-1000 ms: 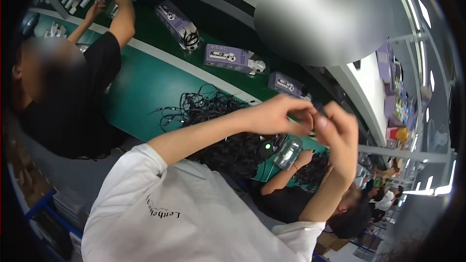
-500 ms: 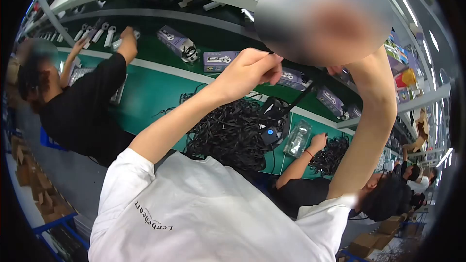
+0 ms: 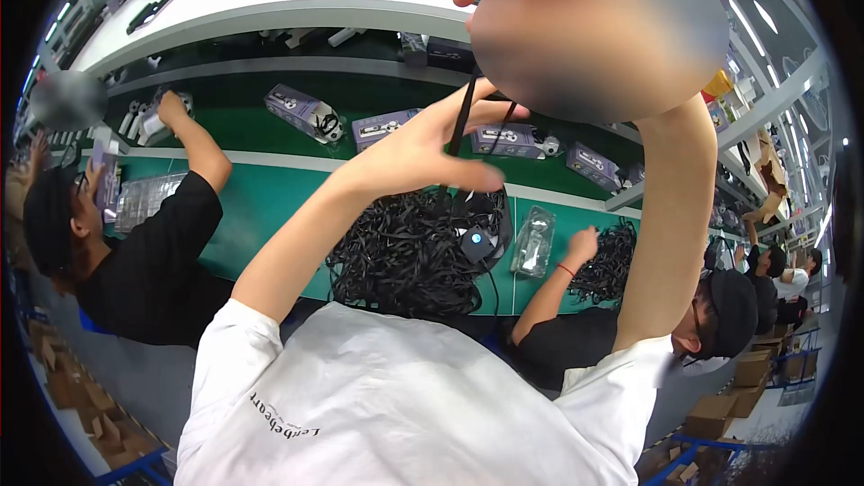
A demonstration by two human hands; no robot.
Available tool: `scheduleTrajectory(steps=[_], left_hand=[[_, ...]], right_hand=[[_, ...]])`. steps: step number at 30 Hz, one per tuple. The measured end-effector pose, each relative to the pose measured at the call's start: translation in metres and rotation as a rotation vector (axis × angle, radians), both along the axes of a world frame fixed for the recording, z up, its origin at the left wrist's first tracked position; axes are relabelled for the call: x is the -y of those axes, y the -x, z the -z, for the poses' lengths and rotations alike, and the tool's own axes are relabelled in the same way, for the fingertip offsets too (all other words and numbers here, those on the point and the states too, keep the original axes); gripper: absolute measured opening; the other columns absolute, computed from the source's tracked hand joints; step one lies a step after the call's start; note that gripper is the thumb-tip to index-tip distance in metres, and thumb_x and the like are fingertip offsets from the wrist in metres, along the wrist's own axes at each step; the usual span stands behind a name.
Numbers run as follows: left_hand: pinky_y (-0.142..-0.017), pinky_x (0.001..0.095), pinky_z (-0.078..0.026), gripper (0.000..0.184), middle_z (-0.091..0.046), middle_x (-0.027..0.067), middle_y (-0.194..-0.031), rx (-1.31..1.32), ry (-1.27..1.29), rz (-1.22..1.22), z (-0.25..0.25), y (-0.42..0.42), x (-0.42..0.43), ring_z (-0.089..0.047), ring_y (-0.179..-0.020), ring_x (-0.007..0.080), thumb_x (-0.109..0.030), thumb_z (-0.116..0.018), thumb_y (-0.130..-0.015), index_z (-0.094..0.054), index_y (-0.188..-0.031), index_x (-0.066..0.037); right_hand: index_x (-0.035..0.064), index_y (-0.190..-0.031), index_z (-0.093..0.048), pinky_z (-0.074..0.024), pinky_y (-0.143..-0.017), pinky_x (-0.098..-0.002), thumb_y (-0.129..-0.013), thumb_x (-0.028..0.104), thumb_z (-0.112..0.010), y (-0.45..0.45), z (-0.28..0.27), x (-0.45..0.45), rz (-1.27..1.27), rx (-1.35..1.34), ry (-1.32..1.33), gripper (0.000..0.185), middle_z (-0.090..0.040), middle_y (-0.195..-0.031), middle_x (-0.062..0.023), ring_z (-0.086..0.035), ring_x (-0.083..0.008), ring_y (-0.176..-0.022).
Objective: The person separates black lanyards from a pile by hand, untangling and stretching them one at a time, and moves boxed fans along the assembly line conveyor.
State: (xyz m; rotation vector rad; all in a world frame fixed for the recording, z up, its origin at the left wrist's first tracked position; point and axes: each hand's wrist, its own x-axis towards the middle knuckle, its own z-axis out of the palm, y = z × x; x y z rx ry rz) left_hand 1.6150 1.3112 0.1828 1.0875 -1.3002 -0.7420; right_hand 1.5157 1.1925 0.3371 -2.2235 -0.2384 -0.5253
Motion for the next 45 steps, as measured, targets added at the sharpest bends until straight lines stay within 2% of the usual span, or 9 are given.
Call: scheduleTrajectory(steps=[2,6,10,18,26,34,39,42,45], left_hand=[[-0.079,0.0304,-0.047,0.069,-0.067,0.007,-0.096,-0.244,-0.086,0.092,-0.011,0.007,0.013,-0.065,-0.086,0.0178,-0.005,-0.067,-0.078,-0.037,-0.14,-0.006],[-0.047,0.0215,-0.021,0.039,-0.051,-0.0041,-0.068,-0.275,-0.139,0.021,-0.024,-0.002,0.008,-0.032,-0.051,0.0033,-0.001,-0.062,-0.08,-0.045,-0.115,-0.006],[-0.049,0.0204,-0.02,0.03,-0.038,-0.007,-0.063,-0.335,-0.074,0.049,-0.044,-0.026,-0.012,-0.03,-0.053,0.0027,-0.009,-0.054,-0.082,-0.045,-0.111,-0.008],[-0.052,0.0207,-0.028,0.019,-0.041,-0.0025,-0.062,0.626,-0.098,-0.106,-0.08,-0.013,-0.01,-0.038,-0.059,0.0059,-0.007,-0.049,-0.081,-0.042,-0.098,-0.008],[-0.052,0.0233,-0.042,0.022,-0.054,0.0057,-0.087,0.379,-0.137,-0.358,-0.074,-0.022,-0.094,-0.05,-0.06,0.0064,0.001,-0.047,-0.075,-0.045,-0.096,-0.003],[-0.057,0.0256,-0.04,0.014,-0.059,0.0097,-0.077,-0.715,0.053,-0.53,0.136,0.013,-0.171,-0.058,-0.061,0.0144,-0.005,-0.052,-0.074,-0.048,-0.088,-0.005],[-0.11,0.0401,-0.032,0.077,-0.054,0.0169,-0.134,-0.009,-0.18,-0.963,0.181,0.06,-0.196,-0.049,-0.126,0.0269,-0.02,-0.073,-0.068,-0.044,-0.138,-0.003],[-0.117,0.0432,-0.018,0.103,-0.041,0.0133,-0.147,0.075,-0.148,-0.802,0.182,0.064,-0.189,-0.035,-0.14,0.0269,-0.022,-0.081,-0.062,-0.028,-0.15,-0.006],[-0.097,0.0351,-0.044,0.077,-0.059,0.0106,-0.123,-0.262,0.011,-0.786,0.174,0.063,-0.163,-0.058,-0.111,0.0194,-0.005,-0.071,-0.069,-0.04,-0.139,-0.005]], right_hand=[[-0.0015,-0.095,-0.061,-0.0411,-0.053,-0.0226,-0.076,0.006,-0.066,0.006,0.0,0.004,0.014,0.1,-0.073,0.021,-0.056,-0.071,-0.0036,-0.05,-0.0086,-0.054],[-0.0027,-0.094,-0.062,-0.0438,-0.054,-0.0239,-0.076,0.005,-0.065,0.029,0.015,0.02,0.062,0.3,-0.322,0.02,-0.058,-0.073,-0.0058,-0.052,-0.0102,-0.055],[-0.0058,-0.1,-0.061,-0.0521,-0.067,-0.0278,-0.076,0.007,-0.063,0.057,0.079,0.071,0.068,0.083,-0.626,0.028,-0.06,-0.074,-0.0091,-0.06,-0.0149,-0.063],[-0.0011,-0.124,-0.049,-0.0365,-0.106,-0.0378,-0.07,0.02,-0.073,0.006,0.133,0.002,-0.168,0.163,-0.615,0.063,-0.055,-0.124,-0.0134,-0.051,-0.0231,-0.119],[0.0019,-0.101,-0.063,-0.0388,-0.052,-0.0214,-0.093,0.015,-0.061,-0.023,0.181,-0.03,-0.415,-0.443,-0.747,0.016,-0.058,-0.075,0.001,-0.052,-0.0067,-0.054],[0.0018,-0.084,-0.061,-0.0448,-0.069,-0.0304,-0.095,0.021,-0.056,-0.004,0.235,-0.048,-0.391,-0.549,-0.282,0.022,-0.049,-0.071,-0.0032,-0.05,-0.0147,-0.072],[0.0005,-0.084,-0.067,-0.0442,-0.081,-0.0379,-0.084,0.018,-0.065,-0.004,0.277,-0.08,-0.371,-0.3,0.122,0.018,-0.053,-0.087,-0.0113,-0.053,-0.0285,-0.088],[-0.0002,-0.086,-0.069,-0.0462,-0.075,-0.0389,-0.081,0.018,-0.064,-0.011,0.284,-0.113,-0.468,-0.338,0.172,0.019,-0.055,-0.077,-0.0139,-0.056,-0.0294,-0.081],[0.0,-0.082,-0.068,-0.0476,-0.07,-0.0395,-0.08,0.015,-0.064,-0.011,0.258,-0.142,-0.336,-0.179,0.136,0.015,-0.058,-0.08,-0.0114,-0.056,-0.0281,-0.077]])
